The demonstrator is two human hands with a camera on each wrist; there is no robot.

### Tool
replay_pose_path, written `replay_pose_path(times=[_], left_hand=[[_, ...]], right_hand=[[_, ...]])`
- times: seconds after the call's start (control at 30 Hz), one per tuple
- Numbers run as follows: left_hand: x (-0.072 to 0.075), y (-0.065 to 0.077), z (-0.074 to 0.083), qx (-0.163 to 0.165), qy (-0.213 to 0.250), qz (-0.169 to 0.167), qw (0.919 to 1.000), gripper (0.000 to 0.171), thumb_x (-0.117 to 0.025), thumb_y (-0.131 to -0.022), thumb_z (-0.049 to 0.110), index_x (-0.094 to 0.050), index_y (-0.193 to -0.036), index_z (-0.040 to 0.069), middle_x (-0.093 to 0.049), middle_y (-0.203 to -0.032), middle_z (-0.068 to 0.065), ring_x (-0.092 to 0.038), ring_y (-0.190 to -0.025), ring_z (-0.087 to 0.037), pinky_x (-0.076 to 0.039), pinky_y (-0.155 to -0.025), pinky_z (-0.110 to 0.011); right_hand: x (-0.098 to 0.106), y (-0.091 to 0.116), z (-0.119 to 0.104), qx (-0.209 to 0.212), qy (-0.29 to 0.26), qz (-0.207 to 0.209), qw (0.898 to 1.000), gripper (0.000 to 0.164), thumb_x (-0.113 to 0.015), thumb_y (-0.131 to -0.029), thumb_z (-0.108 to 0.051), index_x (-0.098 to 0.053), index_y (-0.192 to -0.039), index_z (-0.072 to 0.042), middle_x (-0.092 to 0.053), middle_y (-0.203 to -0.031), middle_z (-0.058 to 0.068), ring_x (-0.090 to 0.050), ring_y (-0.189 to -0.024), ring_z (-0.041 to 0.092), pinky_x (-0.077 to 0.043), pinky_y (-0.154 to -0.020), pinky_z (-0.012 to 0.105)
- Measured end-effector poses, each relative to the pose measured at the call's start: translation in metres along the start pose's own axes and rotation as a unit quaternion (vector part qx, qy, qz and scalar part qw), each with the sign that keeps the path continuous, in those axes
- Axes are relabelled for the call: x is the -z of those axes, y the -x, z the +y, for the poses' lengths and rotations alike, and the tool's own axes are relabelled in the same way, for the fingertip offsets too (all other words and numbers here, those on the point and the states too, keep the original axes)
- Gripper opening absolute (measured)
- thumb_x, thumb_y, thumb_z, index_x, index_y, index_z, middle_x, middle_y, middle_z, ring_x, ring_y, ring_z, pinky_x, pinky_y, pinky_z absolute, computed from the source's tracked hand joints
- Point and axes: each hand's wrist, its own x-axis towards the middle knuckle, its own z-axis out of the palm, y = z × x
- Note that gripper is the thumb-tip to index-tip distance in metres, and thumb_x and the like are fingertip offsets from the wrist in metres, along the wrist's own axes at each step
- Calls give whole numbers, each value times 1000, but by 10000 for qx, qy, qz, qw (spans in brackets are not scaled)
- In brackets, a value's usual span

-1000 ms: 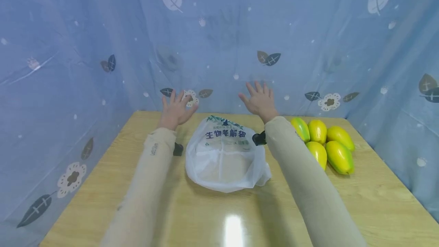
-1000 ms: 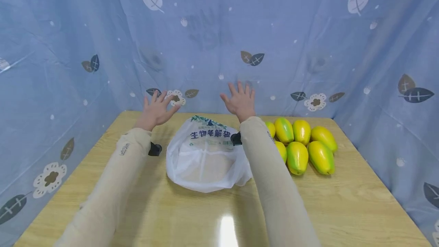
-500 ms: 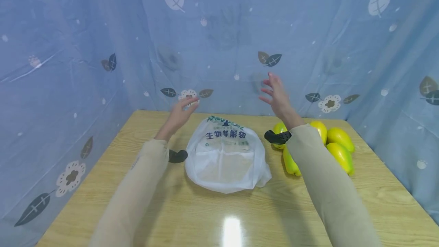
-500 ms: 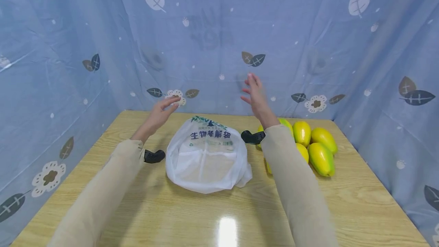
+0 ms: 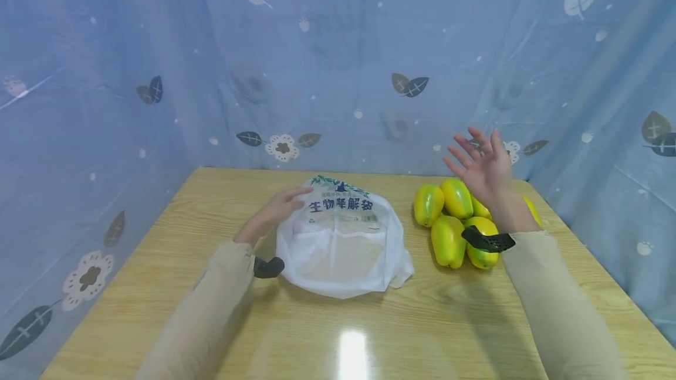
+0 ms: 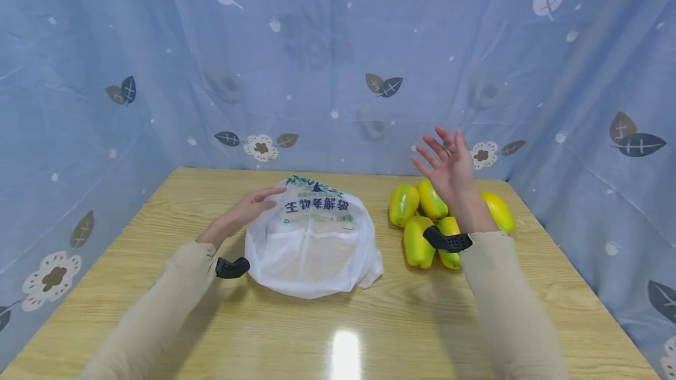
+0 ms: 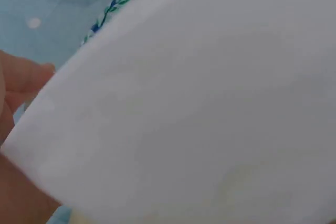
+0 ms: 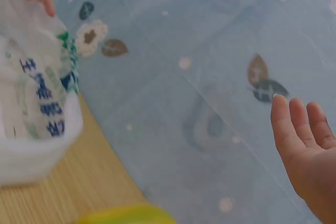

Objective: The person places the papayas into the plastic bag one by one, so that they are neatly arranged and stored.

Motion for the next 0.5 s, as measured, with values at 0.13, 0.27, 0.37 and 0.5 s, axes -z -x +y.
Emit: replay_pose_path(times=[0.13,0.27,0.37,0.5], left_hand=[[-5,-1,-4,210,259,67,9994,50,-35,-98,8,-33,-148,9,-20,-154,-18,-25,-137,-39,-25,-108,-57],[-7,-3,-8,350,452,276,9980,56,-30,-94,2,-29,-150,6,-25,-151,-23,-42,-124,-40,-47,-93,-48],[-7,-3,-9,428,616,261,9968,58,-29,-92,0,-27,-150,6,-33,-146,-25,-51,-114,-42,-54,-83,-43],[-3,1,-9,499,568,349,9965,59,-28,-92,1,-24,-151,5,-34,-144,-27,-55,-106,-42,-56,-77,-39]], right_hand=[[20,15,-15,-6,-451,-5,9990,46,-56,-95,-35,-50,-133,-11,-52,-130,13,-48,-122,31,-37,-104,48],[41,27,-27,-50,-789,87,9968,43,-56,-95,-33,-52,-130,-10,-50,-133,13,-48,-122,33,-35,-105,51],[55,36,-35,-36,-961,156,9952,41,-55,-95,-33,-53,-129,-9,-50,-133,13,-48,-121,34,-36,-104,52],[68,44,-43,50,-817,268,9963,42,-54,-95,-34,-51,-129,-10,-50,-130,13,-49,-119,34,-39,-102,51]])
